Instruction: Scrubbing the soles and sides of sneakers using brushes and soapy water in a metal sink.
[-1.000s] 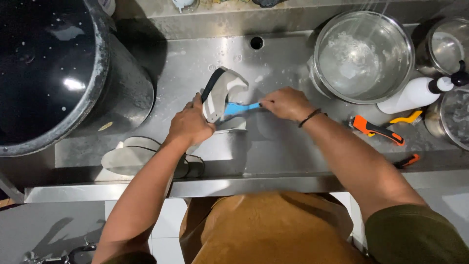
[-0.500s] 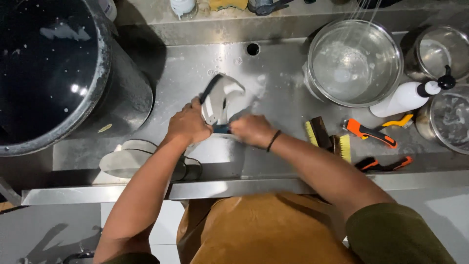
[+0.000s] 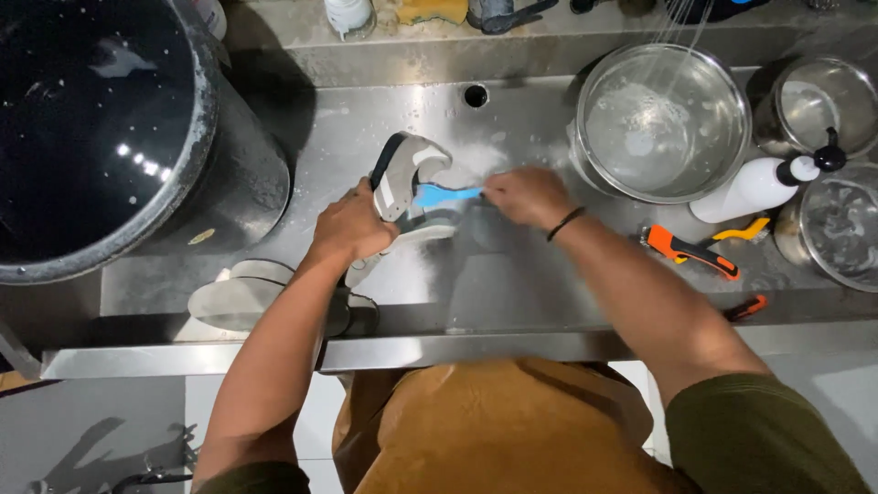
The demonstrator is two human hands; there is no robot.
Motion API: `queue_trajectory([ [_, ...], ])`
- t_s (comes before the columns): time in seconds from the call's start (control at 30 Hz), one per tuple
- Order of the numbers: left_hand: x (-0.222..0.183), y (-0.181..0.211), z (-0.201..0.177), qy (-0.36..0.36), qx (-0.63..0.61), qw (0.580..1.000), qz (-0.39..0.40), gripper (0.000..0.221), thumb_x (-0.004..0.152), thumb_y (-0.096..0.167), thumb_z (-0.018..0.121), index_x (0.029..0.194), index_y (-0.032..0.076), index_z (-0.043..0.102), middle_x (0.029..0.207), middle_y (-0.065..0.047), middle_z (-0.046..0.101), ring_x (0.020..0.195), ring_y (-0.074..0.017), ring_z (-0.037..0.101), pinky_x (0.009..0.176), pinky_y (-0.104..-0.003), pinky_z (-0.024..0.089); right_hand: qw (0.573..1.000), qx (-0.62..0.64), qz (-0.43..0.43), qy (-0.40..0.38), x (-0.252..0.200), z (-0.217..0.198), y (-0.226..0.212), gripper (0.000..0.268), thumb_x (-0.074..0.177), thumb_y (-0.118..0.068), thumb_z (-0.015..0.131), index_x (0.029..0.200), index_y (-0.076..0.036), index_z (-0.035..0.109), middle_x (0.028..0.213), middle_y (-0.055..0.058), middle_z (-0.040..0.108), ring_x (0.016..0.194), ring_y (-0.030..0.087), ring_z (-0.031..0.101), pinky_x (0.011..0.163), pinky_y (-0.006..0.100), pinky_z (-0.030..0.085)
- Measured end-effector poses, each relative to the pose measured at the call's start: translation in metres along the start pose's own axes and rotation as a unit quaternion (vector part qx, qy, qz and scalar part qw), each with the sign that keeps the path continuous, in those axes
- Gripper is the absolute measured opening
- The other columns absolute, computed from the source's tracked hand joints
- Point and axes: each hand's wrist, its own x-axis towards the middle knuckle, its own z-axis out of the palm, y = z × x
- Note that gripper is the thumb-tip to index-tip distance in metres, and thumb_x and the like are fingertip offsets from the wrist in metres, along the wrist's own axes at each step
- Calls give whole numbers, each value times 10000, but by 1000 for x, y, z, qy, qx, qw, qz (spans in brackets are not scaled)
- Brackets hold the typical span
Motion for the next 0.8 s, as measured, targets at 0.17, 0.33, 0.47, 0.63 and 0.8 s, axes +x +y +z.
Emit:
queue_trajectory([
  [0.17,-6,2,1,14,9,1000,-6,925,834,338,488,1625,-10,157,1568,-314,376,1393,-481,464,1094,-601,447,993,-87,-50,-55,-8,55,-33,300,999,-453,459,983,-311,723,925,-78,748,955,231,733,801,368,579],
  [0.33,-6,-18,29,190,1,965,183,761,900,191,607,1588,175,282,1611,-191,234,1516,-471,179,1176,-703,259,993,-113,23,30,-69,-39,-6,343,1025,-368,526,1254,-231,742,1146,123,768,1103,383,703,934,495,558],
  [0.47,3,-19,31,285,93,895,331,376,914,15,621,1255,173,610,1560,-174,306,1502,-510,180,1127,-744,297,986,-99,70,116,-122,-108,28,363,1054,-293,554,1358,-183,718,1124,150,774,1053,380,723,927,467,551],
  [0.63,1,2,18,84,81,972,203,339,962,22,547,1021,214,820,1730,-71,63,1566,-457,-77,1089,-662,341,950,1,300,89,-139,-146,61,522,1070,-167,360,1586,-127,428,831,235,771,631,327,683,625,435,520],
  [0.8,-6,15,4,6,86,988,129,626,914,318,720,1486,342,466,1714,-10,-197,1571,-422,-112,1165,-745,174,945,-10,317,77,-157,-147,-7,543,1041,-207,373,1576,-238,459,1268,184,555,585,267,519,579,423,468],
])
